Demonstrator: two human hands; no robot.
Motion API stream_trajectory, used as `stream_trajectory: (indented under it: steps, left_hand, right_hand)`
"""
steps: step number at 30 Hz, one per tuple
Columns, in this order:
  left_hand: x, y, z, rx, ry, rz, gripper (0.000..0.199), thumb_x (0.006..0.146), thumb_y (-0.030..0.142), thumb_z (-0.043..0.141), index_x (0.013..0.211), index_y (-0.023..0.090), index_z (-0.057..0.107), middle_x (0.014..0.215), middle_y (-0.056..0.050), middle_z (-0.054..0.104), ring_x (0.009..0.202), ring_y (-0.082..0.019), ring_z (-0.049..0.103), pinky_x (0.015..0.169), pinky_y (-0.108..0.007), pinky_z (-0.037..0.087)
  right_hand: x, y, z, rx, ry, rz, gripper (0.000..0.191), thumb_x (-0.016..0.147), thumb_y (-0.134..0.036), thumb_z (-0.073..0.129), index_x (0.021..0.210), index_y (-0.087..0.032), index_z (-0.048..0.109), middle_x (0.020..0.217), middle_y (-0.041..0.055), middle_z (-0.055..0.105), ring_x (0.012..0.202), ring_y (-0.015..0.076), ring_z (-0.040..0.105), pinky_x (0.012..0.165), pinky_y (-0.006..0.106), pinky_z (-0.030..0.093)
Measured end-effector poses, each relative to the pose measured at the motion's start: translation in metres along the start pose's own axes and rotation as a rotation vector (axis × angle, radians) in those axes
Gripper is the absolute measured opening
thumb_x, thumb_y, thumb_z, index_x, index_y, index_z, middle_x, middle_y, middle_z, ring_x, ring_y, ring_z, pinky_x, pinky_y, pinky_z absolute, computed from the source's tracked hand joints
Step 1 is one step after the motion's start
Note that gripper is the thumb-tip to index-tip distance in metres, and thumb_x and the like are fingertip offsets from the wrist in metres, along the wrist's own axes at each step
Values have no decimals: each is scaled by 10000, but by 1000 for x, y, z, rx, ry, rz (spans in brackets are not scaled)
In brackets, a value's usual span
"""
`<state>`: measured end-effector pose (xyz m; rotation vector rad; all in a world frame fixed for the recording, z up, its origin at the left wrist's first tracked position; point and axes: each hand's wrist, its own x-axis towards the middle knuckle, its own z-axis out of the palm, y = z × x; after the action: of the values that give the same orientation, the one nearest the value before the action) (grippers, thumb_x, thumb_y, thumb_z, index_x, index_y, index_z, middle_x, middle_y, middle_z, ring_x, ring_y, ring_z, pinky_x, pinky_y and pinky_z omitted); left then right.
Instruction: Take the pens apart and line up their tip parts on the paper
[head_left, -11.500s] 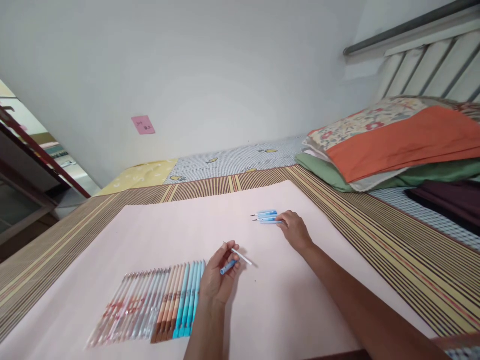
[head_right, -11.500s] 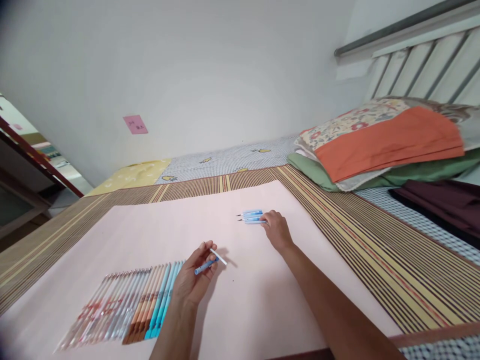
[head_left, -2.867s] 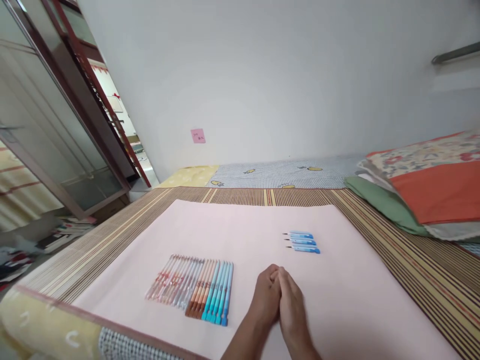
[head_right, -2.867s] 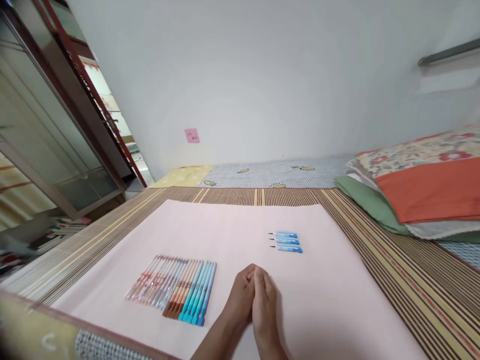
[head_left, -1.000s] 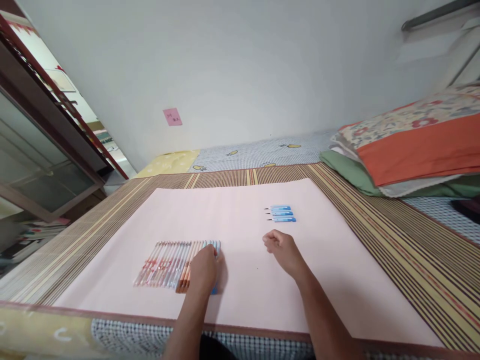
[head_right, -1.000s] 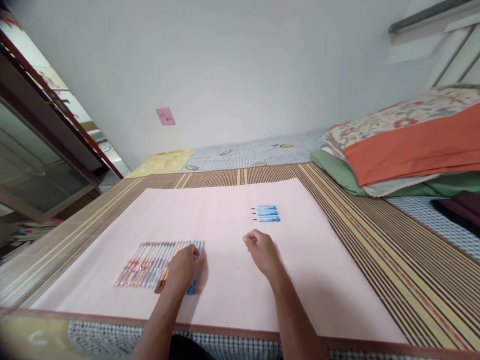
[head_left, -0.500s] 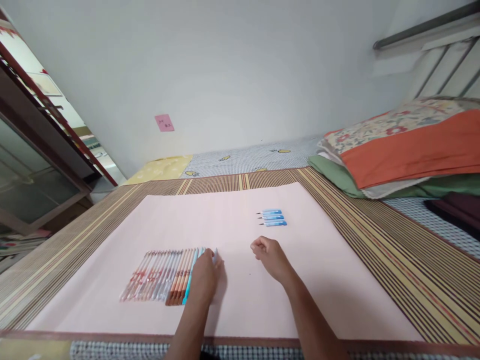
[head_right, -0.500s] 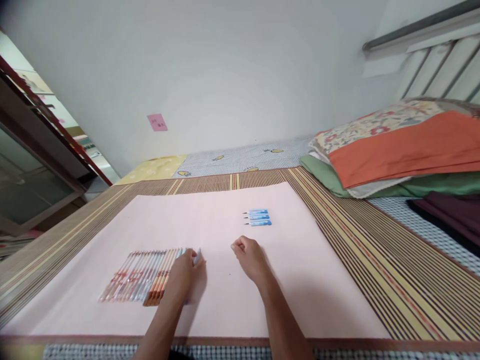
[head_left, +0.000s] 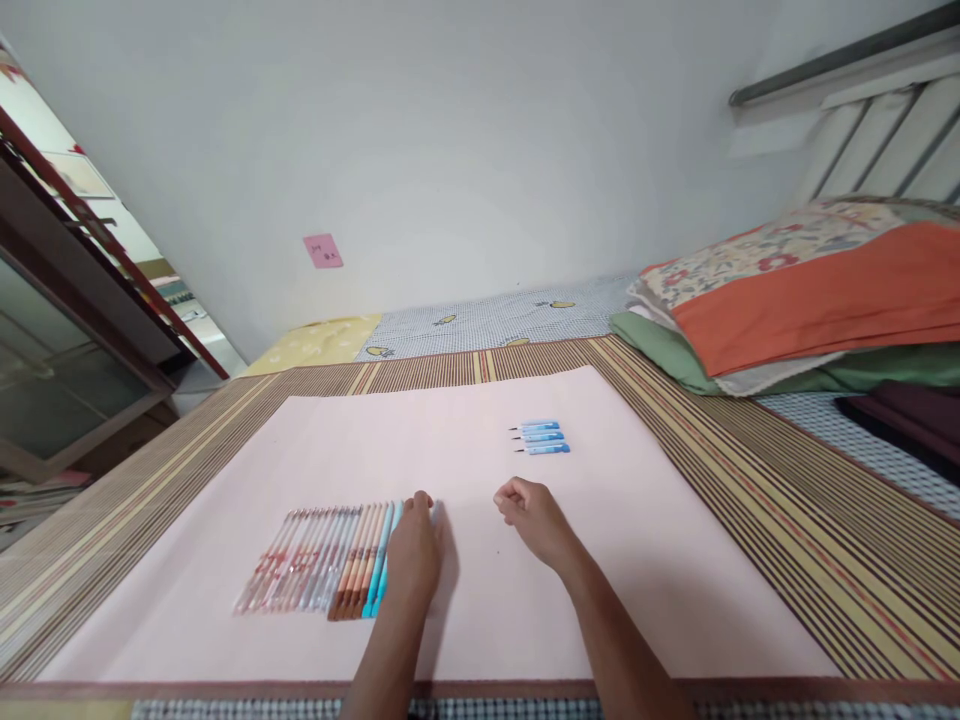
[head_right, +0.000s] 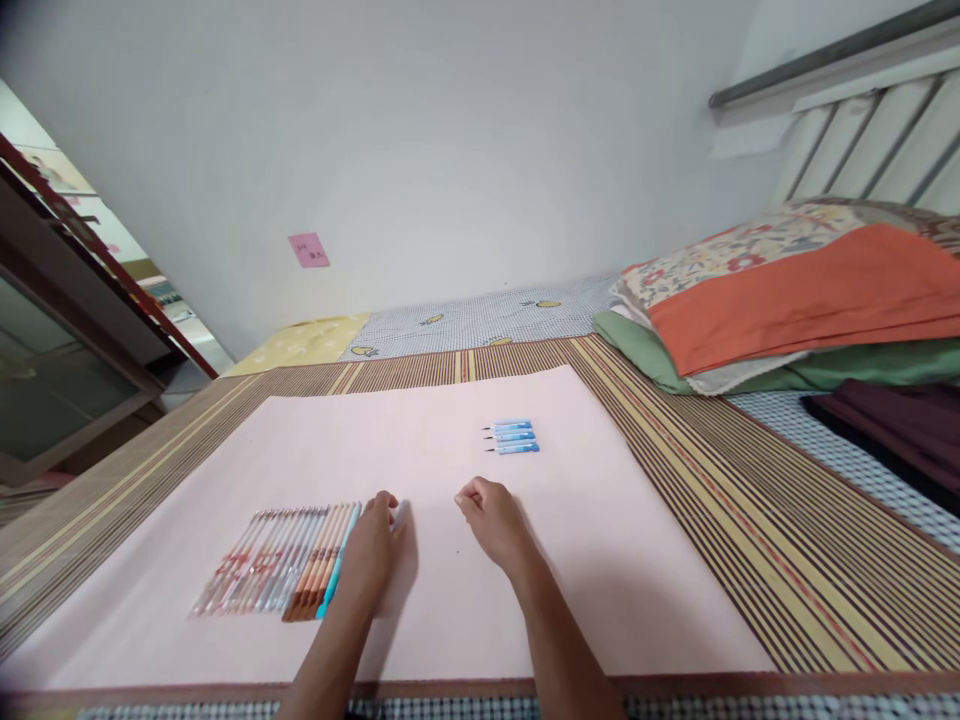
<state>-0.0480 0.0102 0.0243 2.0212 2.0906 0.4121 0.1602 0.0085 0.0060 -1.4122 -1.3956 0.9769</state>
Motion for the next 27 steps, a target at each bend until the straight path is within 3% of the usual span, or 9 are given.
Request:
stream_trajectory:
  steps: [6,11,13,15,17,18,20,22,27]
  left_hand:
    - [2,8,-6,90,-68,-24,158,952,115,528,1099,171,521,1123,-122,649,945,-219,663,746,-301,395]
    - [6,-1,-4,31,-85,3,157,934,105,542,1077,169,553,1056,-109,673,920,-215,665,785,-304,438]
    - [9,-4,-2,18,-30,19,151,942,142,535,1084,153,583,1066,-134,676,951,-247,664,840,-350,469]
    - [13,0,3,-26,110,78,231,955,190,515,1163,130,598,1158,-176,664,1073,-291,644,947,-419,479]
    - [22,14,10,-132,239,190,365,970,210,465,1311,115,558,1315,-199,618,1233,-300,588,1062,-453,452]
    - [28,24,15,-199,248,255,428,976,200,428,1386,116,517,1393,-193,587,1302,-282,556,1103,-441,438]
    - [43,48,25,-231,155,311,547,938,109,363,1478,90,446,1528,-192,498,1425,-248,465,1170,-407,394]
    - [61,72,35,-97,-6,331,643,895,69,371,1538,56,378,1645,-191,353,1542,-262,285,1236,-417,301]
    - [98,99,50,-19,-114,359,657,903,133,436,1552,51,378,1668,-199,304,1573,-341,166,1252,-543,214]
  right_hand:
    - [0,-1,2,-22,-2,19,205,842,-391,595,745,-229,677,673,-9,680,637,170,590,623,268,417]
    - [0,0,2,-50,-11,23,194,858,-377,590,772,-230,681,687,-7,684,648,166,592,623,263,405]
    - [0,-1,2,-85,-32,27,191,877,-367,575,789,-229,677,707,-4,687,668,164,600,630,261,402]
    - [0,-1,2,-125,-51,34,189,895,-353,559,807,-227,669,735,1,695,689,161,607,634,257,397]
    - [0,-2,2,-161,-62,25,185,910,-343,550,816,-226,658,769,6,703,706,159,609,634,254,388]
    - [0,-3,2,-176,-65,13,183,916,-338,546,818,-225,652,782,8,705,708,158,608,632,253,382]
    - [0,-3,3,-206,-70,-11,169,921,-300,535,806,-223,632,785,8,700,698,154,597,619,249,363]
    - [1,-3,3,-238,-64,-18,137,898,-218,529,780,-218,599,767,5,687,677,148,579,601,246,339]
    - [2,-3,2,-294,-34,6,156,847,-88,510,769,-209,570,737,2,662,656,140,551,598,246,307]
